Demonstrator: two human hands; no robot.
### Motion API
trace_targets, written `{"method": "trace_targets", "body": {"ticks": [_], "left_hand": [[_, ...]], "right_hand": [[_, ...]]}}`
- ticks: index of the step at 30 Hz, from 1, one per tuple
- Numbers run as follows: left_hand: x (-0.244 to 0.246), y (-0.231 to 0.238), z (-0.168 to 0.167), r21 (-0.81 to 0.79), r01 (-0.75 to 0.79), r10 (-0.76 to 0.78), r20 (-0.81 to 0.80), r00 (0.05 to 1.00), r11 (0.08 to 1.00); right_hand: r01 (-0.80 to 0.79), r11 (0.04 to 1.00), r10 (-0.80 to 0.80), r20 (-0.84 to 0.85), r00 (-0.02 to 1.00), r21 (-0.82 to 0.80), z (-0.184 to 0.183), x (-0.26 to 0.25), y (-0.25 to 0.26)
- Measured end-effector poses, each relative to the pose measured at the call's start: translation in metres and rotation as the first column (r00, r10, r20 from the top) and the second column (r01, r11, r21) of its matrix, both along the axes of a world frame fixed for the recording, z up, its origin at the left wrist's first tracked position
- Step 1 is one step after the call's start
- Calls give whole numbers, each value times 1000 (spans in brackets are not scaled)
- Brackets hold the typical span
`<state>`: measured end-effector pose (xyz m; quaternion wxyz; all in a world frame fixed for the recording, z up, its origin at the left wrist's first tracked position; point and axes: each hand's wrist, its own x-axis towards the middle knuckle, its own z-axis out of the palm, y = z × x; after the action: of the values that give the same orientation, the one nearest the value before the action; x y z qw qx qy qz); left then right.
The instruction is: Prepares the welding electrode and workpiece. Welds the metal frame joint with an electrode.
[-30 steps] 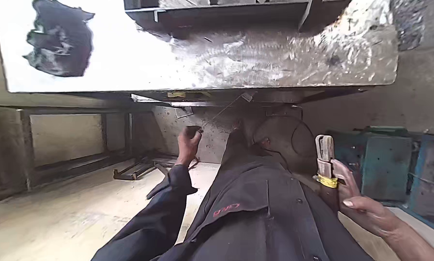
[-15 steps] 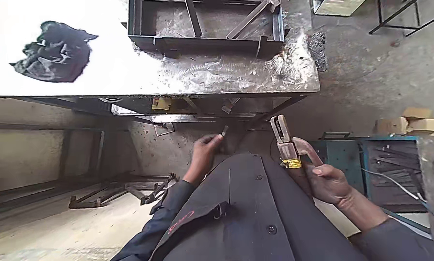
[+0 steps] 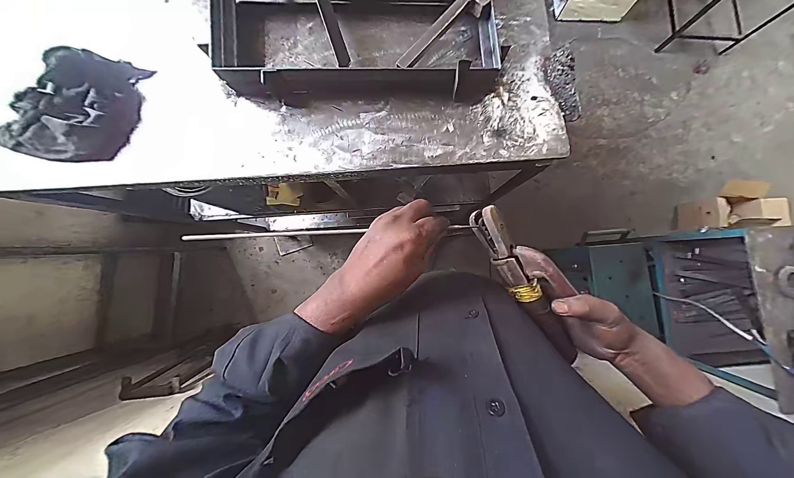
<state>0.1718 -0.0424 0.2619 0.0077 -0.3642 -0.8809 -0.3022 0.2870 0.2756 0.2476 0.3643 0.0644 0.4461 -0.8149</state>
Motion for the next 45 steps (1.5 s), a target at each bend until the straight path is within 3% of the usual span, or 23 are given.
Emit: {"method": "trace_targets", "body": {"ticks": [10,22,26,29,32,34,37,40,45], "left_hand": [[-3,7,9,-64,39,-40,-27,999,997],[-3,8,10,-106,80,-85,-41,996,991],[-6,12,4,-78,69,-72,-38,997,995],[-20,7,-10,-84,-12,5,-86,996,996],[-54,-29,-4,-135,-131,120,-86,989,982],[-84,-68,3,-156,-193,182,-83,980,969],[-120,-108,17,-164,-284,250,-199,947,945],[-140,-109,34,-166,-429,363,-318,876,888],[-176,-80,44,-33,-630,597,-286,750,776]], "right_hand": [[-32,988,35,-16,999,153,4,-1,-3],[-49,899,96,-88,991,436,16,-4,-13],[-109,851,143,-28,989,514,28,-10,-13],[-56,830,120,-79,990,555,27,-14,-8],[37,937,8,-128,992,347,19,-17,8],[136,955,-116,-92,989,263,22,-19,17],[181,971,-163,-123,979,156,31,-29,15],[250,963,-220,-239,946,104,33,-46,-13],[505,833,-315,-557,769,225,29,-73,-65]]}}
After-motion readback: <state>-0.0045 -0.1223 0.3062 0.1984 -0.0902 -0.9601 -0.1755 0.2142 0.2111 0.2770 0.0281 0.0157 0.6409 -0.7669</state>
